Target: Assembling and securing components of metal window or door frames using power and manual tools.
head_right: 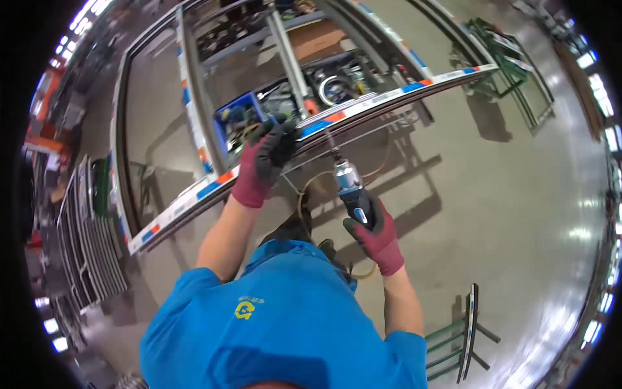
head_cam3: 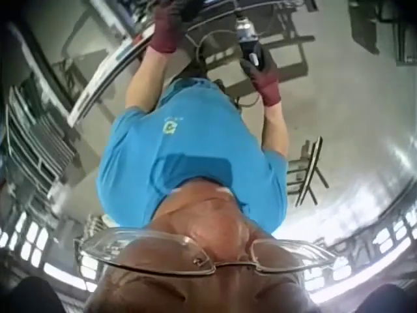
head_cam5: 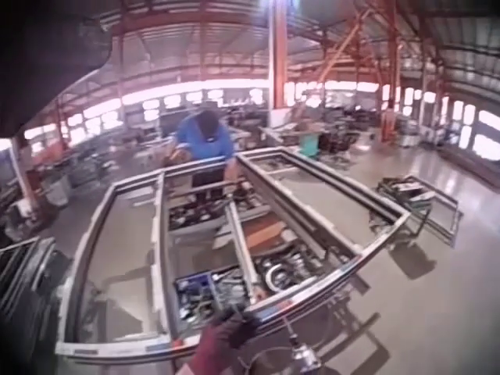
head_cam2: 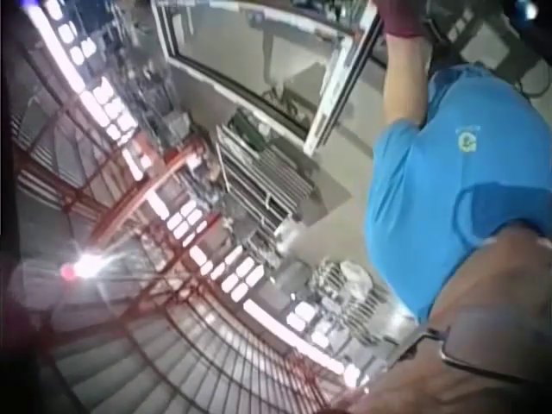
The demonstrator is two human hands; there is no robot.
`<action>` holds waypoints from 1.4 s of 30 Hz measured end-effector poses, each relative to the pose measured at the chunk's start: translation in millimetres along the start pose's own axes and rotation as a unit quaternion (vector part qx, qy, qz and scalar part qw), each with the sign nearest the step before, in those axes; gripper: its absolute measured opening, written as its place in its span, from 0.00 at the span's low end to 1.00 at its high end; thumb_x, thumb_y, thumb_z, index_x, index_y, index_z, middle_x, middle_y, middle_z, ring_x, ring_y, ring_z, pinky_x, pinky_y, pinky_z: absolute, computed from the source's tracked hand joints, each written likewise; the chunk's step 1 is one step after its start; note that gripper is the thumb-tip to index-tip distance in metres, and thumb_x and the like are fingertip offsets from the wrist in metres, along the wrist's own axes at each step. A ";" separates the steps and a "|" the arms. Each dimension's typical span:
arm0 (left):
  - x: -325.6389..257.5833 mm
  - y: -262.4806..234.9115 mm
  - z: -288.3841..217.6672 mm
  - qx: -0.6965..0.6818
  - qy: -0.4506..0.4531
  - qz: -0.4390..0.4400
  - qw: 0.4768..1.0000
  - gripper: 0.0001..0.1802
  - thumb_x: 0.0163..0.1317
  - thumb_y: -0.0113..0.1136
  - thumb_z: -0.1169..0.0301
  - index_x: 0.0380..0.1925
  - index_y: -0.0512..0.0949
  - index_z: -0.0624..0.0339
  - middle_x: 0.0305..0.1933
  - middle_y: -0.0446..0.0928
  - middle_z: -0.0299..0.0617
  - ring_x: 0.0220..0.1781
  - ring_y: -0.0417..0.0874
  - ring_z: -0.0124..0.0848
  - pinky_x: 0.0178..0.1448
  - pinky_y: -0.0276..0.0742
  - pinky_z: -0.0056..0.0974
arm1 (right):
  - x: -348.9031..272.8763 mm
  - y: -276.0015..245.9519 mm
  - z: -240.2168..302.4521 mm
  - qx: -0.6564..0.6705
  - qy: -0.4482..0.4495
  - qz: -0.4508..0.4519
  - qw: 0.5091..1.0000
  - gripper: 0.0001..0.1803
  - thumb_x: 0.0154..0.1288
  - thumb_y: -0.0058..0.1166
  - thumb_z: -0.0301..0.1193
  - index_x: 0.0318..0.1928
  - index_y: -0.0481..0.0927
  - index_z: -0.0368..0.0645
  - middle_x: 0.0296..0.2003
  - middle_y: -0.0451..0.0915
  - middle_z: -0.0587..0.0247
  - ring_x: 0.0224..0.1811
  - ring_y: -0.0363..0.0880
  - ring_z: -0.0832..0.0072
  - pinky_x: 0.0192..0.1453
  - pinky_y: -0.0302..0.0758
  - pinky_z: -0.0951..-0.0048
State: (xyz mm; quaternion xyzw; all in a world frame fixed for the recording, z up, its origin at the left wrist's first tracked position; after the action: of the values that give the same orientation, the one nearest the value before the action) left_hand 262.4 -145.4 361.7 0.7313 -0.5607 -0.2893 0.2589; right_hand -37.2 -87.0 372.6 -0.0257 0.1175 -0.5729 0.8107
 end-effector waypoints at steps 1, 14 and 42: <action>-23.9 -6.5 0.1 -0.027 0.001 -0.001 1.000 0.16 0.79 0.61 0.66 0.61 0.79 0.57 0.53 0.87 0.44 0.52 0.90 0.36 0.57 0.88 0.44 | -10.1 20.5 -0.4 -0.036 -0.015 0.020 0.999 0.33 0.62 0.70 0.35 0.65 0.77 0.36 0.42 0.84 0.64 0.41 0.80 0.78 0.47 0.79 0.71; -186.9 -124.9 -84.5 -0.064 0.003 -0.004 0.998 0.13 0.82 0.55 0.67 0.59 0.77 0.59 0.53 0.86 0.48 0.56 0.89 0.44 0.63 0.87 0.49 | -110.6 180.4 11.2 -0.081 0.010 0.164 0.983 0.38 0.60 0.70 0.34 0.69 0.73 0.34 0.55 0.84 0.52 0.56 0.81 0.72 0.62 0.77 0.67; -201.9 -275.9 -151.5 0.379 0.006 0.008 0.926 0.24 0.75 0.50 0.80 0.69 0.76 0.65 0.51 0.88 0.52 0.53 0.90 0.35 0.57 0.87 0.41 | -153.6 321.1 -34.9 -0.116 0.037 -0.032 0.992 0.39 0.60 0.66 0.23 0.73 0.71 0.34 0.59 0.83 0.43 0.65 0.83 0.59 0.67 0.77 0.62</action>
State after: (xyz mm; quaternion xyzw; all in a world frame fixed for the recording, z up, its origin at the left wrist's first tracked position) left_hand 514.3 124.0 300.4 0.7723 -0.6326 -0.0492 -0.0317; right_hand 203.0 169.7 306.9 -0.1022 0.2121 -0.5815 0.7787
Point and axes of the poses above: each hand's wrist, its own x-axis towards the middle knuckle, its own y-axis out of the palm, z = x × y, the point moved 1 cm from there along x, towards the middle knuckle
